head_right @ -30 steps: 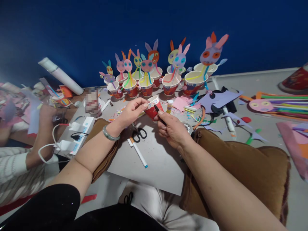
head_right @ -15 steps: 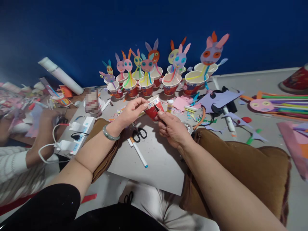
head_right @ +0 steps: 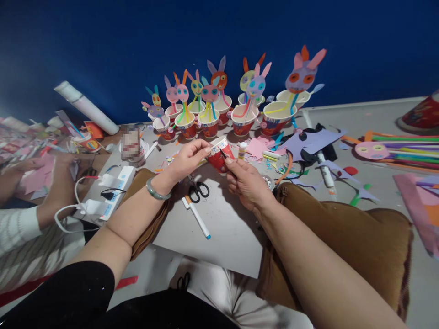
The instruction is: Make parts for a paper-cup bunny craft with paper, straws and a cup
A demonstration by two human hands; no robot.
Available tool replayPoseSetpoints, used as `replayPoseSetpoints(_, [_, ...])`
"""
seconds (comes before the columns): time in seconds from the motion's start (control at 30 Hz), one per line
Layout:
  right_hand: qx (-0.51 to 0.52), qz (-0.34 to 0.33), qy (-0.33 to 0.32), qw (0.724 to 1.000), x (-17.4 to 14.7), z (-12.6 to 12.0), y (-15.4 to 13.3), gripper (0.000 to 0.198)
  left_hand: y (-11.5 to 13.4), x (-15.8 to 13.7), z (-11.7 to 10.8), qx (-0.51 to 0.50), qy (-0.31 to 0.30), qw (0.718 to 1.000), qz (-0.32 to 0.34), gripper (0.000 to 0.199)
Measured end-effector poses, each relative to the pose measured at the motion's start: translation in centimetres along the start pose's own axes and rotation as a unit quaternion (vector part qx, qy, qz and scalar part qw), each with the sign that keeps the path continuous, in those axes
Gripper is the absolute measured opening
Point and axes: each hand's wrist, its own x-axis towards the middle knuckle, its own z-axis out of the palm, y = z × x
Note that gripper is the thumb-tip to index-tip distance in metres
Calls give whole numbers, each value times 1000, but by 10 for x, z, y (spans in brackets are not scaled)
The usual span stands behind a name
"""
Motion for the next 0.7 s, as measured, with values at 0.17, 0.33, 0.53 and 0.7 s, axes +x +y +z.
replayPoseSetpoints(0.17, [-3, -1, 0, 1000, 0, 0, 0, 37, 2, -1, -1, 10, -4, 1000, -5, 21])
replayPoseSetpoints(0.33, [0, 21, -2, 1000, 2, -2, 1, 36, -2, -2, 2, 31, 25, 999, 15, 23])
replayPoseSetpoints(0.53, [-9, 39, -12, 999, 1, -3, -3, 37, -4, 0, 0, 50, 28, 998, 40, 27])
replayPoseSetpoints(0.7, [-11, 33, -13, 999, 1, -4, -3, 37, -4, 2, -4, 64, 27, 996, 48, 29])
